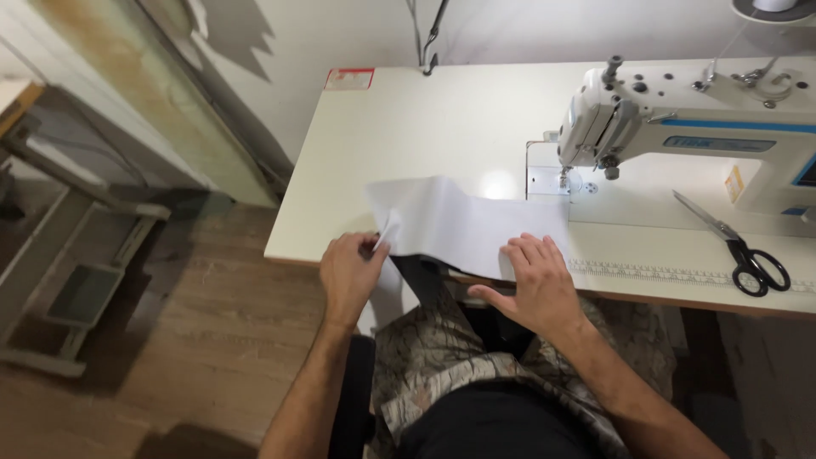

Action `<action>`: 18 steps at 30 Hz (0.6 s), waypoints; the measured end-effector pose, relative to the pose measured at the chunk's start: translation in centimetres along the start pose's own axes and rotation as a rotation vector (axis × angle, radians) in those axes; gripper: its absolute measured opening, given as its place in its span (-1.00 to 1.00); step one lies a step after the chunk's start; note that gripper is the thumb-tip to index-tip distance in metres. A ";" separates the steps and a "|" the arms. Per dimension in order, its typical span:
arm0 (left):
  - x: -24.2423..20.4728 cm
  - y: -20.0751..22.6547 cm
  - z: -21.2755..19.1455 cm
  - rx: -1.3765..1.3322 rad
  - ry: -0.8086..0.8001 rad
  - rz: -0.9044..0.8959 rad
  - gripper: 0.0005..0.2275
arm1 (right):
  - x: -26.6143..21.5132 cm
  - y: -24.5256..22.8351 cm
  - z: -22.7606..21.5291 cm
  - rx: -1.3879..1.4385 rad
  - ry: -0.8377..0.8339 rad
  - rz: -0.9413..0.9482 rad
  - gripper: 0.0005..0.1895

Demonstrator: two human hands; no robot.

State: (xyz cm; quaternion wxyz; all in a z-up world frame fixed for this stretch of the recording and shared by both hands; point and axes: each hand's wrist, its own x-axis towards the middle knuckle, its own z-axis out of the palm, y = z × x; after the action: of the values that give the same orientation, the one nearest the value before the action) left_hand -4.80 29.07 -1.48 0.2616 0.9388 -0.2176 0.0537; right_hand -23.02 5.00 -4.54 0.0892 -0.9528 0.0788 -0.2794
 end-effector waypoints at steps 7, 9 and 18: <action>-1.9 11.3 0.7 -0.939 0.039 0.209 -0.87 | 0.5 0.1 1.3 0.084 0.104 0.123 0.04; -4.3 14.5 -0.4 -0.981 -0.096 0.312 -0.80 | -1.4 1.0 2.6 0.154 0.137 0.137 0.02; -5.0 4.7 1.6 -0.393 0.238 0.513 -0.83 | -3.4 5.8 1.7 0.253 0.149 0.566 -0.30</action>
State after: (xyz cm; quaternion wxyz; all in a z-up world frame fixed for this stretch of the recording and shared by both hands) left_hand -11.36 26.54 -1.67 0.4388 0.7723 -0.4209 0.1838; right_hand -25.49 0.25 -8.92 0.2751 -0.8514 0.3115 -0.3199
